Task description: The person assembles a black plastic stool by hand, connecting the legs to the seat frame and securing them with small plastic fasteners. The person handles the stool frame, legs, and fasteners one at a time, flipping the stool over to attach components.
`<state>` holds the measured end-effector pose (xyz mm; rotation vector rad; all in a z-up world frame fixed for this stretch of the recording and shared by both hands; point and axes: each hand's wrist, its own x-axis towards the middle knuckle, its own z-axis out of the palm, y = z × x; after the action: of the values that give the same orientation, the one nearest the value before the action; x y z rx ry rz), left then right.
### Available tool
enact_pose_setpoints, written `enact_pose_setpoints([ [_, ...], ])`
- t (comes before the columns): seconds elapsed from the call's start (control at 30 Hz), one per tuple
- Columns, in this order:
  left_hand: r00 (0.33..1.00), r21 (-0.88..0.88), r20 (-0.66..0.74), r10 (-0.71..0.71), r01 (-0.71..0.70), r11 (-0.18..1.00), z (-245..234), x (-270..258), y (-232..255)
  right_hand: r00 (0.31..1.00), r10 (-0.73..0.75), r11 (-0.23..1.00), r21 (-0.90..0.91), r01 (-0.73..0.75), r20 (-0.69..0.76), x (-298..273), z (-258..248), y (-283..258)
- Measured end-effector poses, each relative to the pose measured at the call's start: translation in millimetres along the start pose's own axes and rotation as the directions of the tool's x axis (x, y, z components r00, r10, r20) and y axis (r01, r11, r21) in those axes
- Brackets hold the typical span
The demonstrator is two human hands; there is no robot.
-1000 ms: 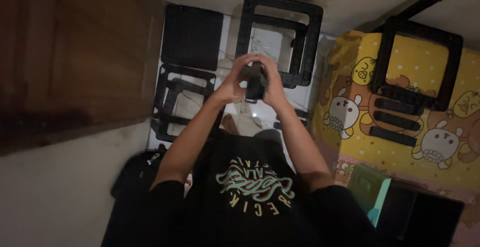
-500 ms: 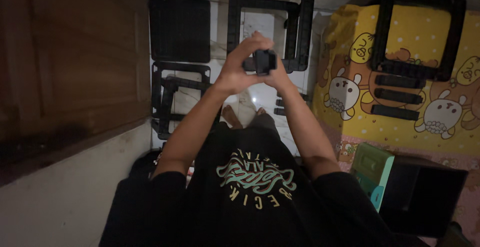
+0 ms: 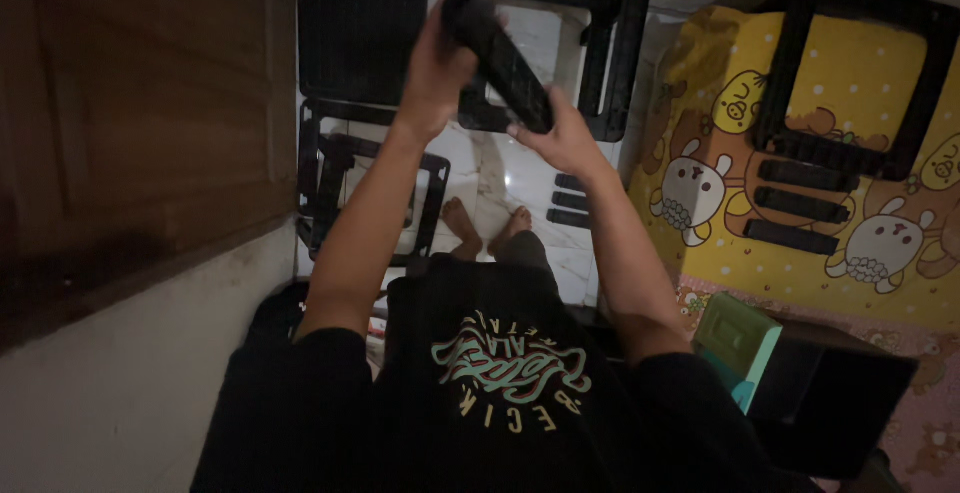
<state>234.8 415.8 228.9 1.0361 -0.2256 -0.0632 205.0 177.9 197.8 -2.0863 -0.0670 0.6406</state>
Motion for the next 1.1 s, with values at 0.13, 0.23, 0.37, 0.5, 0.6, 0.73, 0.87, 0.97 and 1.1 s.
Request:
enact_pose_setpoints([
  [0.13, 0.947, 0.432, 0.056, -0.317, 0.264, 0.862, -8, -21, -48, 0.996, -0.087, 0.985, 0.153, 0.081, 0.03, 8, 30, 30],
  [0.23, 0.863, 0.413, 0.038, -0.504, 0.446, 0.794, -17, -59, -102, 0.957, -0.139, 0.972, 0.221, 0.082, 0.253, 13, 40, 45],
  [0.37, 0.851, 0.397, 0.042, -0.523, 0.466, 0.79, -42, -121, -181, 0.914, 0.057, 0.998, -0.024, -0.052, 0.402, 6, 29, 52],
  [0.5, 0.885, 0.576, 0.108, -0.452, 0.315, 0.754, -52, -175, -243, 0.953, -0.115, 0.99, 0.111, 0.087, 0.279, 4, 35, 90],
  [0.6, 0.848, 0.509, 0.055, -0.527, 0.43, 0.746, -66, -189, -283, 0.959, 0.053, 0.981, 0.166, -0.102, 0.278, 11, 46, 135],
  [0.73, 0.795, 0.158, -0.218, -0.566, 0.601, 0.784, -102, -188, -363, 0.993, 0.057, 0.977, 0.199, -0.077, 0.104, 35, 65, 175],
  [0.87, 0.682, -0.21, -0.536, -0.498, 0.463, 0.861, -147, -171, -423, 0.966, -0.154, 0.944, 0.259, 0.206, -0.206, 69, 98, 203],
  [0.97, 0.677, 0.247, -0.693, -0.247, 0.546, 0.801, -172, -159, -452, 0.919, -0.305, 0.925, 0.152, 0.349, -0.25, 98, 120, 225],
  [1.1, 0.817, 0.764, -0.573, 0.061, 0.506, 0.401, -196, -161, -465, 0.91, -0.328, 0.896, 0.221, 0.385, -0.255, 123, 148, 241],
])
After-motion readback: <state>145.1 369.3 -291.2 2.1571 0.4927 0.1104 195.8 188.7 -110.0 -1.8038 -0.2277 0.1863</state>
